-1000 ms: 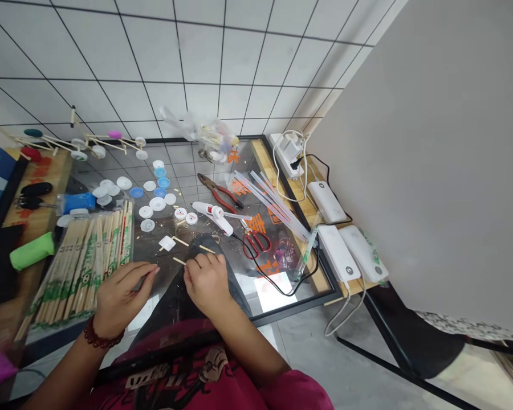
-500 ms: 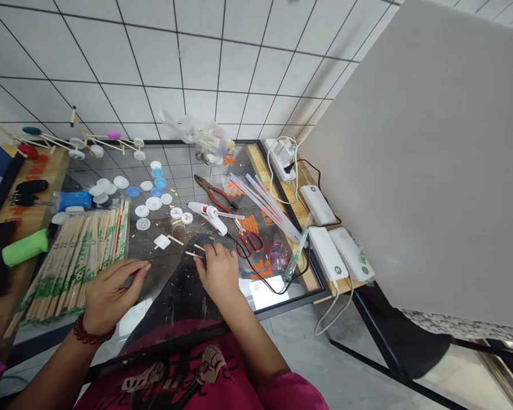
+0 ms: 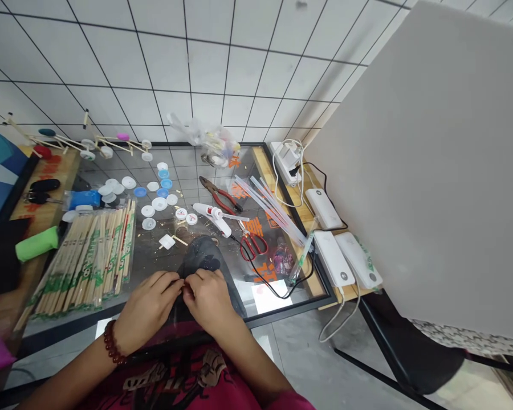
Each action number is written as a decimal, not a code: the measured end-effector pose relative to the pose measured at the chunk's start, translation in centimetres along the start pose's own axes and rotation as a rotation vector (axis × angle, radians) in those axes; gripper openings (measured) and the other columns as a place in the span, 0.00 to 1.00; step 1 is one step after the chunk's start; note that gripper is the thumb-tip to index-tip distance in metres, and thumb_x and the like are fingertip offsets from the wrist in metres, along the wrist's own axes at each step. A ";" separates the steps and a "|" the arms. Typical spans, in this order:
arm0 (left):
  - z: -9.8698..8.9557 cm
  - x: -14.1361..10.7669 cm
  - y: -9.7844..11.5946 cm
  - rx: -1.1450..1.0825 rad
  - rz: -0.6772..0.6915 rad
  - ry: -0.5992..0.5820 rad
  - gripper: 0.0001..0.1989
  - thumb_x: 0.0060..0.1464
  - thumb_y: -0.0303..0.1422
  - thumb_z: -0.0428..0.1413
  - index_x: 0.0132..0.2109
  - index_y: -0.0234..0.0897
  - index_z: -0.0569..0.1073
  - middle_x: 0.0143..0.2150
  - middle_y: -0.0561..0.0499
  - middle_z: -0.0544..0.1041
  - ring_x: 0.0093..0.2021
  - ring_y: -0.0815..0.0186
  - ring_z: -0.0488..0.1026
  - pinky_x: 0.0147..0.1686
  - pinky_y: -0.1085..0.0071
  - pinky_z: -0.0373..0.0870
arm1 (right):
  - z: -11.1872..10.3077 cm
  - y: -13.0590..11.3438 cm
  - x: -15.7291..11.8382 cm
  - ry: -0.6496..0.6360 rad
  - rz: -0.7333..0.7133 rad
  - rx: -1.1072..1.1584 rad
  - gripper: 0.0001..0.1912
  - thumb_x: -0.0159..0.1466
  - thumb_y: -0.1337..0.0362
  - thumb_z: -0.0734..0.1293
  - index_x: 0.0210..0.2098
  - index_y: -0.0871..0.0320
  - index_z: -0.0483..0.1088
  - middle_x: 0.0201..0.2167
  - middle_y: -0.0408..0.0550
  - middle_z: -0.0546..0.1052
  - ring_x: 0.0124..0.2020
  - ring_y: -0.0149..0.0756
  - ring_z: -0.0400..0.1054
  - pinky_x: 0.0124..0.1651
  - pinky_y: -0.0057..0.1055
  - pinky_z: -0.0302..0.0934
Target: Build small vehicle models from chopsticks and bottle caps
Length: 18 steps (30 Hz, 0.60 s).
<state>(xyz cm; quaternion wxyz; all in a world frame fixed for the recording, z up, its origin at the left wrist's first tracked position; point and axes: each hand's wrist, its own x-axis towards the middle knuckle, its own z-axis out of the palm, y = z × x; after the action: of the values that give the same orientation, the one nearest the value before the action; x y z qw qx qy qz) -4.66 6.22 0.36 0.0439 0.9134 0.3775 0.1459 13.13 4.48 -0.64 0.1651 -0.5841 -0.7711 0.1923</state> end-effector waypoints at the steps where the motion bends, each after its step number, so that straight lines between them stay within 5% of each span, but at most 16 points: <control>1: 0.1 -0.1 0.1 0.006 -0.023 -0.024 0.12 0.61 0.22 0.52 0.47 0.35 0.77 0.42 0.44 0.79 0.42 0.58 0.74 0.41 0.61 0.74 | 0.2 0.2 -0.3 0.023 0.000 0.032 0.03 0.65 0.69 0.69 0.35 0.55 0.74 0.31 0.43 0.78 0.34 0.34 0.71 0.40 0.32 0.55; 9: -0.5 -1.7 1.0 0.137 -0.183 -0.155 0.14 0.55 0.16 0.50 0.38 0.36 0.76 0.36 0.46 0.77 0.37 0.55 0.73 0.37 0.60 0.70 | 0.8 2.1 -1.8 0.184 -0.081 0.178 0.11 0.68 0.61 0.69 0.49 0.56 0.73 0.43 0.52 0.78 0.45 0.41 0.73 0.44 0.36 0.61; 13: -2.3 -2.1 -2.9 0.107 -0.287 0.023 0.12 0.60 0.21 0.48 0.36 0.38 0.74 0.35 0.45 0.77 0.35 0.58 0.73 0.36 0.63 0.69 | 1.1 2.2 -1.9 0.184 -0.105 0.155 0.11 0.70 0.60 0.66 0.50 0.56 0.72 0.43 0.52 0.77 0.45 0.41 0.72 0.44 0.38 0.62; 18: -3.1 1.0 -8.6 0.220 -0.426 0.199 0.10 0.63 0.32 0.50 0.39 0.36 0.76 0.34 0.44 0.79 0.36 0.56 0.75 0.35 0.63 0.67 | 1.3 2.2 -1.7 0.194 -0.105 0.147 0.09 0.69 0.62 0.66 0.48 0.56 0.73 0.43 0.52 0.77 0.44 0.41 0.72 0.42 0.37 0.60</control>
<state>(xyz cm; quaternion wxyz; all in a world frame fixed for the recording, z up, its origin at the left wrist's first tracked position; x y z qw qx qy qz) -10.75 12.98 1.87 -0.0634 0.7937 0.5774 0.1807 14.83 3.24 -2.88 0.2909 -0.5453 -0.7648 0.1821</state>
